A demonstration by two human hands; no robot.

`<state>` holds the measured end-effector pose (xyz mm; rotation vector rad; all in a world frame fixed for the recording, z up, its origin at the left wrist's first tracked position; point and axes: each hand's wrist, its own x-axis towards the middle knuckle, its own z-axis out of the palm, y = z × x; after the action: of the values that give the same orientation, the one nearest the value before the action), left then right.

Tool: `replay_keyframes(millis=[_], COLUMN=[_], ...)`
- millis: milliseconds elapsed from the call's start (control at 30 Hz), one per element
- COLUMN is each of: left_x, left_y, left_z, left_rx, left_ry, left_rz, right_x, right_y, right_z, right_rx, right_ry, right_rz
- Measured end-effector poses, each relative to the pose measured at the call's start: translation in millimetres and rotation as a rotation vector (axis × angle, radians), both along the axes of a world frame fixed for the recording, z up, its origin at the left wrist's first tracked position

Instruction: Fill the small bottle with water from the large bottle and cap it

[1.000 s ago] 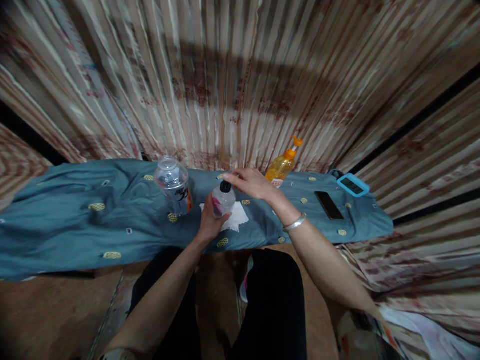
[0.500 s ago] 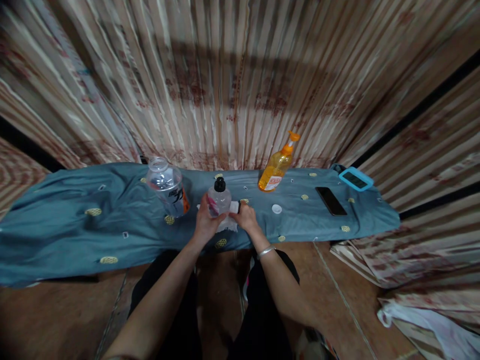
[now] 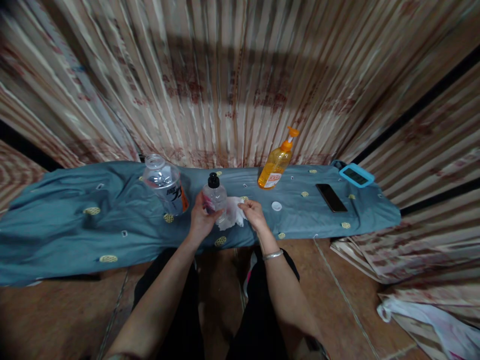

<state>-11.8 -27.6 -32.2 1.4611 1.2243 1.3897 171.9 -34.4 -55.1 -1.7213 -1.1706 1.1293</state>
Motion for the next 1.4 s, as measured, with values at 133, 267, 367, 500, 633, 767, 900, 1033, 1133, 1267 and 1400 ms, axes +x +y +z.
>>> replay_keyframes(millis=[133,267,367,500,633,767,900,1033,1133,1267,1400], left_x=[1.3,3.9,3.9,3.6,6.4,10.6,12.0,11.2,10.3,8.6,8.4], left_y=[-2.6,-5.2,-6.9,-7.0,-5.6,-5.7,-6.4,-7.0,-7.2,-7.8,-8.7], left_z=[1.6,2.5,4.5,2.0,-6.9,-11.5,-10.0,-8.5,-9.2,-12.8,-18.1], left_rx=[-0.021,-0.022,-0.003,0.02,0.034,0.035,0.0,-0.016,-0.011,-0.01,-0.046], left_ry=[0.029,0.06,0.066,0.071,0.028,-0.038,-0.045,0.009,0.077,0.086,0.027], left_rz=[-0.017,-0.001,-0.021,-0.033,-0.027,-0.022,-0.032,-0.024,0.042,0.031,-0.054], right_x=[-4.2,-12.3,-14.3,-20.4,-38.6,-54.0,-63.1,-77.0,-86.1,-86.0,-74.6], right_y=[-7.2,-9.0,-10.3,-21.5,-33.4,-28.2,-11.5,3.2,9.7,13.5,17.6], right_z=[10.3,21.8,37.8,64.5,77.3,77.6,85.9,97.5,97.1,87.4,78.8], right_rx=[0.092,0.191,0.278,0.417,0.54,0.624,0.647,0.587,0.512,0.473,0.427], right_ry=[0.144,0.24,0.291,0.321,0.292,0.192,-0.002,-0.194,-0.28,-0.272,-0.135], right_rz=[-0.04,-0.087,-0.111,-0.077,-0.006,-0.062,-0.114,-0.017,-0.042,-0.047,0.05])
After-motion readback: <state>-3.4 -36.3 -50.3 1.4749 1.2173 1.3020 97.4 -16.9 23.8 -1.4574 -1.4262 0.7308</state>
